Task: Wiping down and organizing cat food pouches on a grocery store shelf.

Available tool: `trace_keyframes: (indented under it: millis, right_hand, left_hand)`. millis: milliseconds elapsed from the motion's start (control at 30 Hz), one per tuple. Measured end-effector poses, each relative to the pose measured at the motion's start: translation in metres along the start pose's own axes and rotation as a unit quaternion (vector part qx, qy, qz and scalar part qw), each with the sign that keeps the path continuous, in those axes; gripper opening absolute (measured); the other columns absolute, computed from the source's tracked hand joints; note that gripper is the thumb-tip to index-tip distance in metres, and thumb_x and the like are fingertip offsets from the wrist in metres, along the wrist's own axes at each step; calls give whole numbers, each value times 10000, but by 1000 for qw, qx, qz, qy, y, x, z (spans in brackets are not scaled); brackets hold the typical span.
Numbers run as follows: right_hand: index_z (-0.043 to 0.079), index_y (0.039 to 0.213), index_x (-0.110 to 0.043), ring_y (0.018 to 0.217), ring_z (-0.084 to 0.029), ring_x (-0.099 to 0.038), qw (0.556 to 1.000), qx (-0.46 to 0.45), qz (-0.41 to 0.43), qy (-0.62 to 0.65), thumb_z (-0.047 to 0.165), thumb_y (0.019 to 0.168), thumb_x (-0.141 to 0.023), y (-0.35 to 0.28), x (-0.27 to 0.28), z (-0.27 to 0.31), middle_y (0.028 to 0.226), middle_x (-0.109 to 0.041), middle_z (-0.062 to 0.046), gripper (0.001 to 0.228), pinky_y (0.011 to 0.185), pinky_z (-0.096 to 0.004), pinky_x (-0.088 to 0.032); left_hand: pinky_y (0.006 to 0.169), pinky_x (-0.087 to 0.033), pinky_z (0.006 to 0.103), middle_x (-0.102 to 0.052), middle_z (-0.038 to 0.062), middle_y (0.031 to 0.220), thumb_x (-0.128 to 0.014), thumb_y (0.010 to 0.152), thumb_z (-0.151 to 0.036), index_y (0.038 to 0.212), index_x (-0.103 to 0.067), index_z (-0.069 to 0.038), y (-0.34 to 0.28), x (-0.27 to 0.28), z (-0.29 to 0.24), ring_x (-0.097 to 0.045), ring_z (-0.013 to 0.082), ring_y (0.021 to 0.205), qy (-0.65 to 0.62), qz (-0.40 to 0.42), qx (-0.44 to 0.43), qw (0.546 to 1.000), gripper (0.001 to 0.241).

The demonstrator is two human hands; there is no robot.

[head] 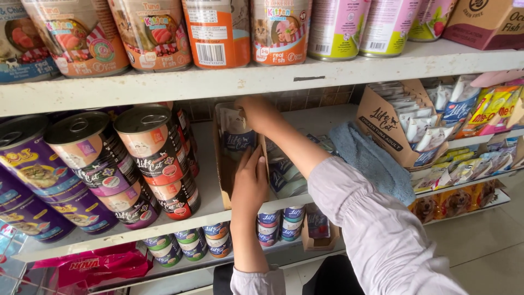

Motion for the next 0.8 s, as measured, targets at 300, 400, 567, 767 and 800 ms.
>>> trace_keyframes:
  millis: [300, 400, 567, 767, 800]
  right_hand:
    - [65, 1259, -642, 1113, -367, -662, 999, -15, -6, 40, 202, 861, -741, -1, 15, -10, 1189, -690, -211, 432, 934, -447, -516]
    - [-19, 1384, -480, 1251, -406, -543, 998, -9, -18, 60, 308, 910, -755, -3, 27, -26, 1348, -555, -289, 638, 1022, -456, -436]
    - [-44, 1506, -373, 1397, -400, -453, 993, -15, -16, 119, 394, 1001, -679, -36, 24, -70, 1502, -463, -303, 736, 1125, -459, -371]
    - [-37, 1450, -502, 1316, -446, -518, 968, -157, 186, -54, 703, 888, -649, -88, -42, -111, 1418, -538, -296, 941, 1093, -489, -425]
    - [-26, 1389, -571, 1304, -413, -562, 943, -236, 226, -68, 758, 804, -660, -99, -38, -107, 1401, -580, -263, 982, 1077, -485, -463]
  left_hand:
    - [1129, -392, 381, -517, 289, 1471, -587, 918, -544, 1501, -422, 2, -11, 1, -8, -505, 345, 1404, -84, 133, 104, 982, 816]
    - [1133, -376, 399, -454, 312, 1506, -620, 892, -565, 1479, -469, -5, -9, -1, 1, -442, 380, 1430, -48, 112, 93, 988, 825]
    - [1148, -345, 419, -354, 314, 1575, -581, 958, -540, 1414, -603, -56, -7, 0, 11, -311, 409, 1507, -62, 67, 131, 987, 665]
    - [1111, -425, 390, -538, 244, 1494, -564, 907, -558, 1374, -600, -71, -6, -3, 11, -534, 374, 1375, -86, 89, 169, 978, 676]
    - [1122, -389, 406, -490, 272, 1507, -581, 923, -544, 1360, -616, -55, -5, -3, 12, -444, 393, 1427, -75, 74, 144, 984, 657]
Point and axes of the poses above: each hand's wrist, its own y-axis towards the middle knuckle, its own x-axis out of the back of the hand, z = x × y, the point moved 7 cm from there along y, towards the middle knuckle
